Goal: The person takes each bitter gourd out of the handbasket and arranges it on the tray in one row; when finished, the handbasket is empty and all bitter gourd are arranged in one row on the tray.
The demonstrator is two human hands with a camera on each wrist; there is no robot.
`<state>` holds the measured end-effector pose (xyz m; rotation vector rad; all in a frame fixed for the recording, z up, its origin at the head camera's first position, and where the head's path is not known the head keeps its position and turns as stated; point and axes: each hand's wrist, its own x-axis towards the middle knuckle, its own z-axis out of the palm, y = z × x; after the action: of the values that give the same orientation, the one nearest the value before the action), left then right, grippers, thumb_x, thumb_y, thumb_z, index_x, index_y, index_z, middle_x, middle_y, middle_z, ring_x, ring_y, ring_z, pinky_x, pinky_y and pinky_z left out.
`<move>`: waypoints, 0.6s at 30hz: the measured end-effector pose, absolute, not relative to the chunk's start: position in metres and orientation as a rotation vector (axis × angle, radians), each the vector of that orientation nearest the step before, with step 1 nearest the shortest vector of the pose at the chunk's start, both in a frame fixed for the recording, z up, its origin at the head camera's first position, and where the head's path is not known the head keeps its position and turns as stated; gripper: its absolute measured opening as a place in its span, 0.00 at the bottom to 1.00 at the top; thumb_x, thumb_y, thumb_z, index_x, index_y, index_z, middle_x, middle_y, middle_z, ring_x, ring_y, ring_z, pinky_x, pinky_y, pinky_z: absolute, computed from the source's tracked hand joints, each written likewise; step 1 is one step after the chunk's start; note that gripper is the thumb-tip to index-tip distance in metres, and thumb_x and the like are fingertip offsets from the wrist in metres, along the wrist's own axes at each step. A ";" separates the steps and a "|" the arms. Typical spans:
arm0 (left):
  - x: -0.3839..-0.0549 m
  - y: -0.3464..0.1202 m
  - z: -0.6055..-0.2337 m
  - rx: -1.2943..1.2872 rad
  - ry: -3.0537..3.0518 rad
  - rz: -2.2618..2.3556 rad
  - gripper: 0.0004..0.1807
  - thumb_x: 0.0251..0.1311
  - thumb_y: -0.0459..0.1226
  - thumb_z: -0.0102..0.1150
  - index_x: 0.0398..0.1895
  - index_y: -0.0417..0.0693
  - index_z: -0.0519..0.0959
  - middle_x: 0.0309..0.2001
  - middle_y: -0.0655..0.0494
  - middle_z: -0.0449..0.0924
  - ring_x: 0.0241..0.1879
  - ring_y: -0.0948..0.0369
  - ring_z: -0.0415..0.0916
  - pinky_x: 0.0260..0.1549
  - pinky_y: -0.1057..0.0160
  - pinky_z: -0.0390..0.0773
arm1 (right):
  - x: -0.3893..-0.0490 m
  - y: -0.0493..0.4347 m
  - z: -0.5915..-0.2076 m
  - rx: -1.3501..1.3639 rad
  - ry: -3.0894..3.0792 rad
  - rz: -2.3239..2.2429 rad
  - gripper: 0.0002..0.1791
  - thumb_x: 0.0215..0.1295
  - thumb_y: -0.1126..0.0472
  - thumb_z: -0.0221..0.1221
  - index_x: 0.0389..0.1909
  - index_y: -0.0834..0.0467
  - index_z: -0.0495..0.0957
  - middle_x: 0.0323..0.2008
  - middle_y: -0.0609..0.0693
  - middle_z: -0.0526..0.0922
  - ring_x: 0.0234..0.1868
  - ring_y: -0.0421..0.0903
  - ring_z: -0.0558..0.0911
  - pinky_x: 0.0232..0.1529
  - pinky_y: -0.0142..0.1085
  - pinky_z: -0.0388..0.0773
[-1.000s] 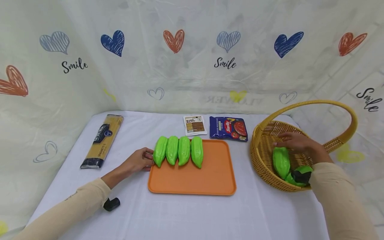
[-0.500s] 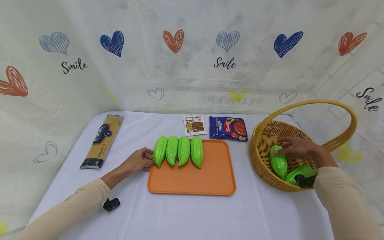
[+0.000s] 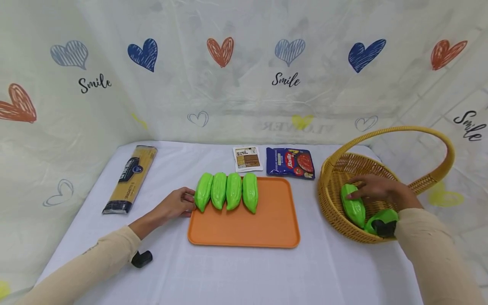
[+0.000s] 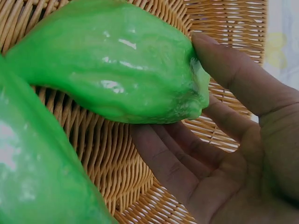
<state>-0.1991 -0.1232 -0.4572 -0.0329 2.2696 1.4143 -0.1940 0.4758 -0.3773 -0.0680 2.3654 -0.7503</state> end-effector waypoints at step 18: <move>-0.198 -0.124 -0.454 -0.038 2.251 1.427 0.27 0.61 0.31 0.60 0.65 0.40 0.69 0.51 0.45 0.74 0.43 0.56 0.79 0.38 0.62 0.87 | -0.195 0.472 -0.369 -0.146 2.406 -0.813 0.42 0.70 0.53 0.61 0.73 0.74 0.53 0.68 0.79 0.58 0.59 0.63 0.78 0.53 0.52 0.84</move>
<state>-0.1983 -0.1237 -0.4543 -0.0385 2.2508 1.4271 -0.1953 0.4719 -0.3693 -0.1456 2.4064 -0.8133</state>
